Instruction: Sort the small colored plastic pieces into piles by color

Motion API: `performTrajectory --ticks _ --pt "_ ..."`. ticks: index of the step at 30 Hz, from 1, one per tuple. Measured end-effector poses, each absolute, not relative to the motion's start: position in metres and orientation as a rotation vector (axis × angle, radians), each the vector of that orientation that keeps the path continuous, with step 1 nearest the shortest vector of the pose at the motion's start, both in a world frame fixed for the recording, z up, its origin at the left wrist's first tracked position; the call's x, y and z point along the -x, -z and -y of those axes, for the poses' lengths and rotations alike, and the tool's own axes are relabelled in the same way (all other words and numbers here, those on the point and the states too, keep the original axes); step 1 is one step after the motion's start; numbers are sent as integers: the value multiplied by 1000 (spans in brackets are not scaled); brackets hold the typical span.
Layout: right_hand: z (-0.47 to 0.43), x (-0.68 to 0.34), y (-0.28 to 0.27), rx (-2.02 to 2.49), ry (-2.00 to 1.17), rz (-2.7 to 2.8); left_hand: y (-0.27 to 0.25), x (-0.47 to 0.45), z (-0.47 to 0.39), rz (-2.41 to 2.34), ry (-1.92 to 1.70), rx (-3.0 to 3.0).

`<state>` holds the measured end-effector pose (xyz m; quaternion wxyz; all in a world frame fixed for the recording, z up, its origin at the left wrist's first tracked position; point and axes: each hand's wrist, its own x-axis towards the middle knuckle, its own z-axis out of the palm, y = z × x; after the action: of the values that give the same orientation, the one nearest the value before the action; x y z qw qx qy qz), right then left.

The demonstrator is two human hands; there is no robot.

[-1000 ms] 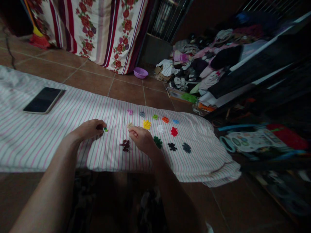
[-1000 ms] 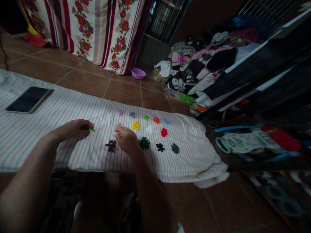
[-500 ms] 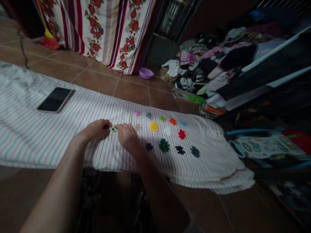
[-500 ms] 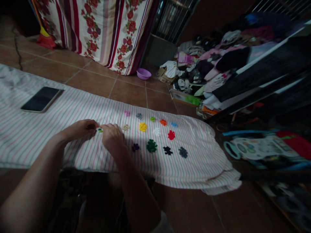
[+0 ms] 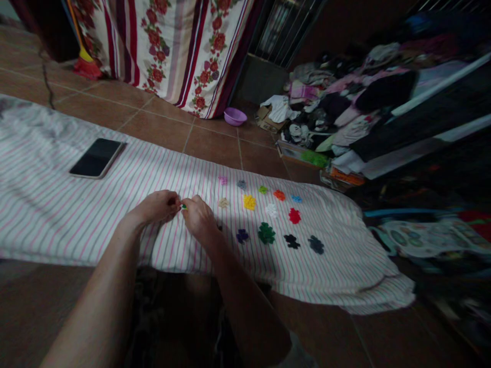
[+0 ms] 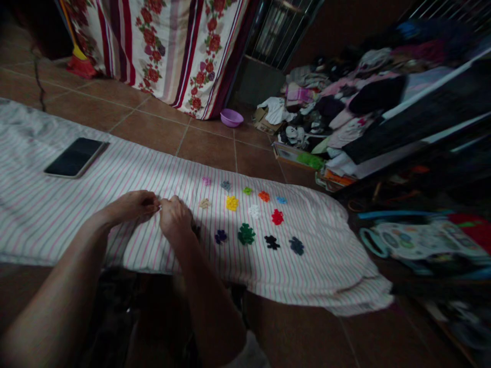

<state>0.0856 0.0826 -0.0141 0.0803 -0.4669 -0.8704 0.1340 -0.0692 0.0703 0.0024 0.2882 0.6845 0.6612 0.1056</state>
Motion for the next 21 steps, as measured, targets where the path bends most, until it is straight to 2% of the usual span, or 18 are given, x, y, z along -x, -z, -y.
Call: performTrajectory --ticks 21 --pt "-91 -101 20 1297 -498 2326 -4 68 -70 -1731 -273 -1815"
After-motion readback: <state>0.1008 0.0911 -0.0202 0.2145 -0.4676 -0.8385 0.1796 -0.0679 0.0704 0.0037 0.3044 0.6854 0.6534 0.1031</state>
